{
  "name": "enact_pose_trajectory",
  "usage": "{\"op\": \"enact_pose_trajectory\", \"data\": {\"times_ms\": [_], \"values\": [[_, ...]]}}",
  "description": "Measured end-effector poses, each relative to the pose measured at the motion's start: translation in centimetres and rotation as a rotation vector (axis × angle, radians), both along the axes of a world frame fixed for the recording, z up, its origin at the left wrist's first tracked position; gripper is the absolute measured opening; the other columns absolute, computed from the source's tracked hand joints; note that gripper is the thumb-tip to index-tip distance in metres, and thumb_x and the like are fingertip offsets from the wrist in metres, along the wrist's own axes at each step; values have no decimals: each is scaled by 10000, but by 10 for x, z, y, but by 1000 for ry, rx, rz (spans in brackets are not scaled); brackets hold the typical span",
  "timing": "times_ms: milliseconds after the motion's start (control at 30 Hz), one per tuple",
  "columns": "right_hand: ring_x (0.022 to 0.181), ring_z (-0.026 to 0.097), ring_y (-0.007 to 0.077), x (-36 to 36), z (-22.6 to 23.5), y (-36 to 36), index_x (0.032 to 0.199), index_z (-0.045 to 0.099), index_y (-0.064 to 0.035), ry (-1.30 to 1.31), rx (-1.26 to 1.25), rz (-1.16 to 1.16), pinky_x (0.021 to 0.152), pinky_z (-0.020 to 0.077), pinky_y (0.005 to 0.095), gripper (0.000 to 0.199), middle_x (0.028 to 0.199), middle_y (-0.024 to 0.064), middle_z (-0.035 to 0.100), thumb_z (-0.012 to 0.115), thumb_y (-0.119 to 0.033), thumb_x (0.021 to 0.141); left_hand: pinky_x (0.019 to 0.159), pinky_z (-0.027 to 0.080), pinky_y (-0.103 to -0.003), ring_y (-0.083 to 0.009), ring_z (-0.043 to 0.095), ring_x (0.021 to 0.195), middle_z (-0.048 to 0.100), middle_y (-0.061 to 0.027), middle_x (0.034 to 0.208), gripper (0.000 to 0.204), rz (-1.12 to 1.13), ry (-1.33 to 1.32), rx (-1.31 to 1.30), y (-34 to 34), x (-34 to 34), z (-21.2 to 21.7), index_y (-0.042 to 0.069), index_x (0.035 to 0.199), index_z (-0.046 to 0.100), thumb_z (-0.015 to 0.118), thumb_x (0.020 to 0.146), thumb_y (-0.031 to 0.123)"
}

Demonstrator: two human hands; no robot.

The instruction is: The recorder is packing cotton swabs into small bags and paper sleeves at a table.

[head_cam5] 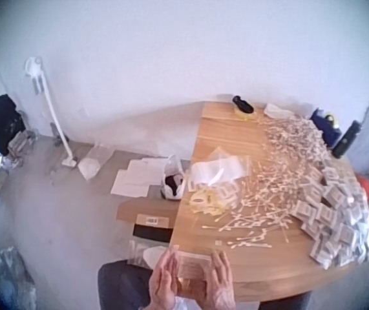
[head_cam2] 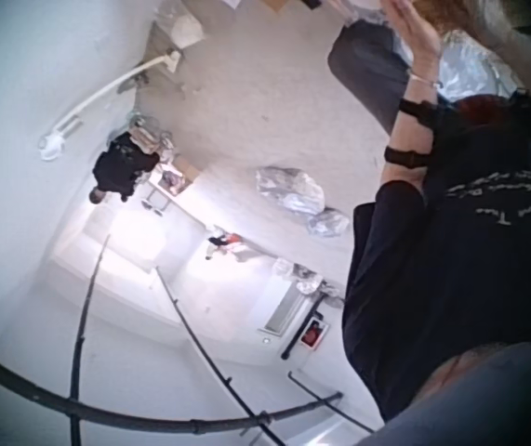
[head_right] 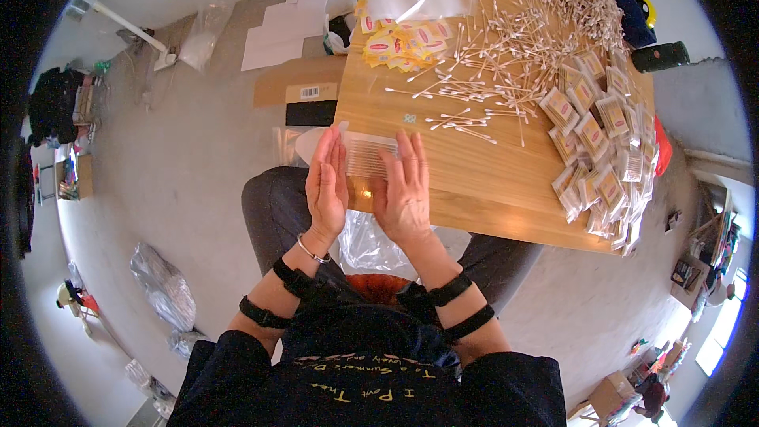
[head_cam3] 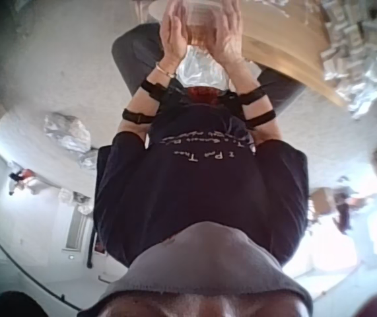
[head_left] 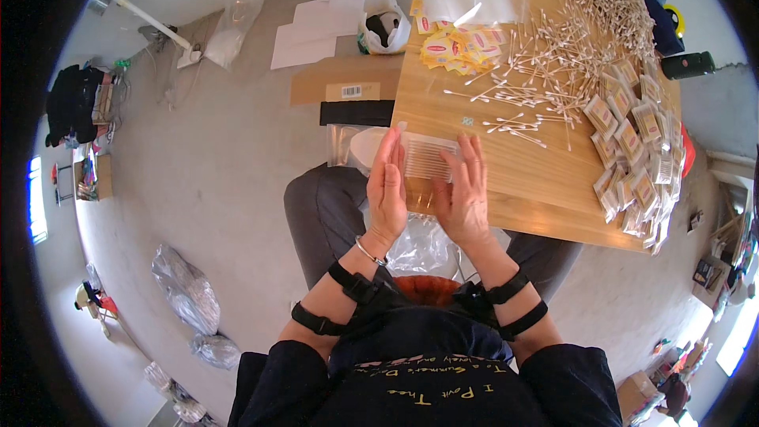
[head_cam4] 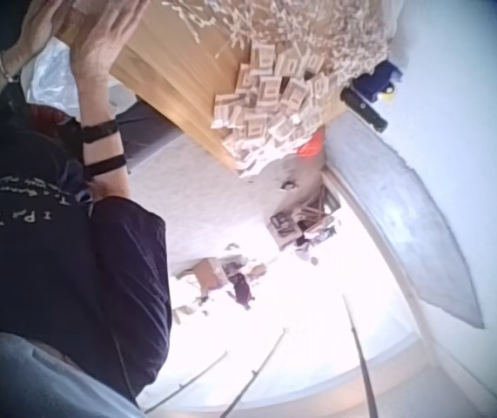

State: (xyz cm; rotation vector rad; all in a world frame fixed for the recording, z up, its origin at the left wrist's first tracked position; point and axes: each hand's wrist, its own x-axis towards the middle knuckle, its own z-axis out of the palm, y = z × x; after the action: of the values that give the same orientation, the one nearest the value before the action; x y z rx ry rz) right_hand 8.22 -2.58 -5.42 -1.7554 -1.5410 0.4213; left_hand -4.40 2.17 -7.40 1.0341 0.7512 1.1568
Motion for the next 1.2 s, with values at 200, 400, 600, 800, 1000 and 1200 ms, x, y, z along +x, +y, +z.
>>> {"op": "enact_pose_trajectory", "data": {"times_ms": [200, 400, 600, 800, 1000, 1200], "values": [[1242, 422, 406, 18, 9, 17, 845, 667, -62, -188, -1, -4, 1010, 374, 503, 134, 1251, 141, 522, 716, -46, 721, 1196, 151, -389, -263, 206, 1455, 220, -157, 1567, 590, 13, -34, 1, -3, 2, 1, -15, 1495, 224, 366, 1047, 341], [1267, 405, 374, 19, 14, 26, 814, 658, -37, -232, -66, 47, 1017, 367, 491, 125, 1241, 134, 520, 721, -58, 709, 1191, 169, -388, -265, 216, 1452, 238, -158, 1561, 539, 13, -23, 24, -3, 1, -3, -6, 1496, 231, 358, 1053, 273], [1265, 407, 363, 19, 19, 30, 799, 644, -16, -293, -116, 113, 1010, 374, 481, 114, 1262, 132, 507, 709, -74, 727, 1191, 171, -387, -265, 217, 1451, 243, -159, 1558, 533, 5, -23, 54, -2, 0, -3, -7, 1496, 231, 356, 1053, 263], [1205, 433, 349, 26, 15, 30, 847, 624, -26, -273, -82, 160, 985, 388, 466, 126, 1226, 122, 513, 690, -67, 747, 1189, 182, -374, -264, 226, 1448, 248, -159, 1556, 525, 5, 10, 63, -2, 4, 0, -12, 1493, 234, 368, 1051, 237], [1005, 485, 345, 31, 20, 25, 884, 597, -49, -88, -54, 100, 861, 412, 450, 124, 1076, 113, 572, 666, -41, 781, 1177, 203, -346, -242, 264, 1433, 281, -152, 1544, 493, 19, 77, 88, -3, 4, 5, -28, 1475, 271, 402, 1039, 161], [844, 541, 267, 33, 31, 11, 918, 585, -14, 213, -6, 78, 736, 455, 344, 72, 860, 108, 608, 621, 0, 857, 1084, 358, -310, -205, 468, 1295, 499, -141, 1403, 388, 46, 393, 182, -7, 9, 42, -27, 1374, 457, 467, 1020, 133]]}}
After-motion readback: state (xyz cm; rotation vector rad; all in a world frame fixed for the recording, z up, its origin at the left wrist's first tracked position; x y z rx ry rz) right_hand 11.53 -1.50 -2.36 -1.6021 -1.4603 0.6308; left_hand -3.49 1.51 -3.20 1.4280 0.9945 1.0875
